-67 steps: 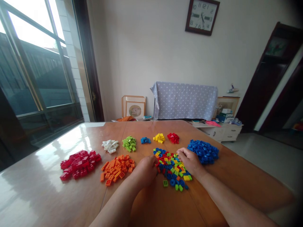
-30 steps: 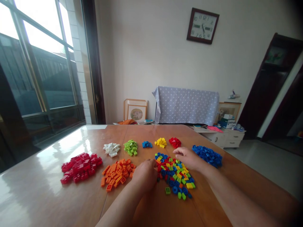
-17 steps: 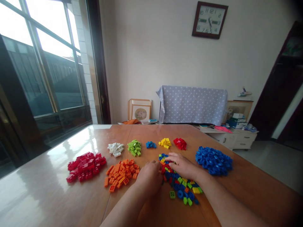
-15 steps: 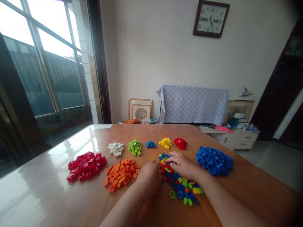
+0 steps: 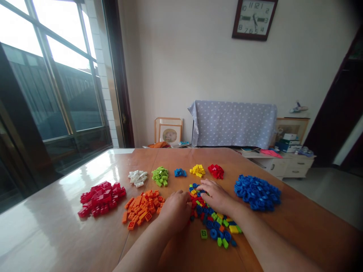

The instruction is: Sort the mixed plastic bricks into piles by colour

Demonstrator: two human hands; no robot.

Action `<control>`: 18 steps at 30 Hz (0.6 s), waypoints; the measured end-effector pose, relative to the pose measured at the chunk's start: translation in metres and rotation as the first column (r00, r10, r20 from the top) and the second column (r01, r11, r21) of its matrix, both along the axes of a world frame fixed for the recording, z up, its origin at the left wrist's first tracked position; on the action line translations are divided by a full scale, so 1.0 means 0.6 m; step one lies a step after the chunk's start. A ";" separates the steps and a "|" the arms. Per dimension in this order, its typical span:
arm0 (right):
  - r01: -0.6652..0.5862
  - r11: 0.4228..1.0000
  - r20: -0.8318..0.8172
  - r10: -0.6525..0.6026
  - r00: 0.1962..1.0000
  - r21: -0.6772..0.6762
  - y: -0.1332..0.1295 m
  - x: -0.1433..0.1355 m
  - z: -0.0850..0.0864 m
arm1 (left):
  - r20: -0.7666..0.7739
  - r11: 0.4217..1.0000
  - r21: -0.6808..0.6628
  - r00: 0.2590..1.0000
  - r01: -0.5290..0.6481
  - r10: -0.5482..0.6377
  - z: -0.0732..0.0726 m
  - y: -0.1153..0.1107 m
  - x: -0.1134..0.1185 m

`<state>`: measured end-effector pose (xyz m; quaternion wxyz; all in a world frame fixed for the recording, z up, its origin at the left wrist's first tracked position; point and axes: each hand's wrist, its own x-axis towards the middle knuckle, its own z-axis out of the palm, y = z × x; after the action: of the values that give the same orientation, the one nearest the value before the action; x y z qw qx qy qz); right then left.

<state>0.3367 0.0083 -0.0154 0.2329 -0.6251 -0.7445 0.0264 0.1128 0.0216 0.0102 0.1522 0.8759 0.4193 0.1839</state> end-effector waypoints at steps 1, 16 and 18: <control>-0.001 1.000 -0.006 0.001 1.000 0.022 -0.001 0.000 0.002 | 0.002 1.000 0.000 1.000 0.001 -0.001 0.000 0.000 0.000; -0.043 0.999 0.053 0.044 0.998 -0.028 -0.008 -0.028 0.013 | 0.052 1.000 0.004 0.998 0.020 -0.021 -0.002 0.004 0.000; -0.037 0.999 0.029 0.036 0.999 0.016 -0.009 -0.029 0.016 | 0.057 1.000 0.005 0.998 0.018 -0.019 -0.002 0.003 0.000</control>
<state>0.3196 0.0031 -0.0058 0.2266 -0.6099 -0.7592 0.0156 0.1130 0.0235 0.0088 0.1640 0.8745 0.4063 0.2082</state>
